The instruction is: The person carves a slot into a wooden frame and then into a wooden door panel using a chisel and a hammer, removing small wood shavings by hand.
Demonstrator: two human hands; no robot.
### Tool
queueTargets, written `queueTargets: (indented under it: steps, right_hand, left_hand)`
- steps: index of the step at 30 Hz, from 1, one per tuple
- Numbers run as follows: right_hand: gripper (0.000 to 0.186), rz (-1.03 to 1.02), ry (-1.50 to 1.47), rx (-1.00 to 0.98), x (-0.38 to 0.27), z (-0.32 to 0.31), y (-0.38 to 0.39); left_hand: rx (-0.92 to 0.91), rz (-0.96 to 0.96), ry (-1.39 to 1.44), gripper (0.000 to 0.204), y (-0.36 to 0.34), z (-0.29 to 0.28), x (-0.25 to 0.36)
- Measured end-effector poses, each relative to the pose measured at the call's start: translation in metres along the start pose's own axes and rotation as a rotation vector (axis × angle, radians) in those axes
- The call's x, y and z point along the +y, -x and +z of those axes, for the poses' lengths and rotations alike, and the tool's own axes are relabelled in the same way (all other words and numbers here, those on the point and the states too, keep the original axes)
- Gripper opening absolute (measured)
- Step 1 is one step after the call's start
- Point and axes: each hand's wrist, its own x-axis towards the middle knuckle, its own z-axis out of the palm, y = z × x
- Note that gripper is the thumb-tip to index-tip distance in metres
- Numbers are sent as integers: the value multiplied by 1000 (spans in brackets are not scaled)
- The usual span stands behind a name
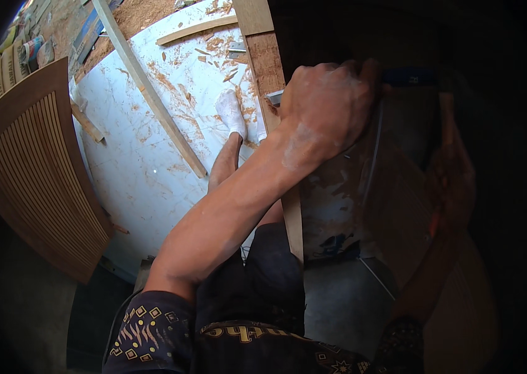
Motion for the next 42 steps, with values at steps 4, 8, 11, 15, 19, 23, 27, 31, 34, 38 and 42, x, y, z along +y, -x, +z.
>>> queueTargets:
  steps: [4,8,11,15,19,23,27,31,34,38,42]
  right_hand:
    - [52,-4,-16,16,-7,6,4]
    - [52,52,32,-97,0,-7,3]
    - [52,54,-163,37,-6,9,-2]
    - [54,98,-85,-83,7,-3,1]
    - [53,98,-184,78,3,34,-17]
    - [43,123,-161,100,-5,86,-30]
    - [32,128,-451,-10,3,89,-47]
    - [27,8,-550,-4,11,102,-64]
    - [26,-30,-590,-35,20,104,-77]
    - [26,-4,-600,-97,25,103,-95]
    - [28,-2,-584,-178,34,106,-106]
  left_hand:
    - [-5,8,-17,21,0,2,0]
    - [13,12,5,22,3,3,-2]
    - [7,8,-10,22,0,0,-2]
    - [17,12,3,22,3,0,-3]
    - [28,25,-14,20,0,3,0]
    - [88,117,-27,26,11,6,-5]
    - [113,111,-33,34,13,10,-1]
    - [329,192,-43,38,14,7,-4]
    - [588,185,1,37,45,-6,-11]
    - [706,-113,246,34,94,-8,-24]
    - [561,-245,455,33,112,-5,-40]
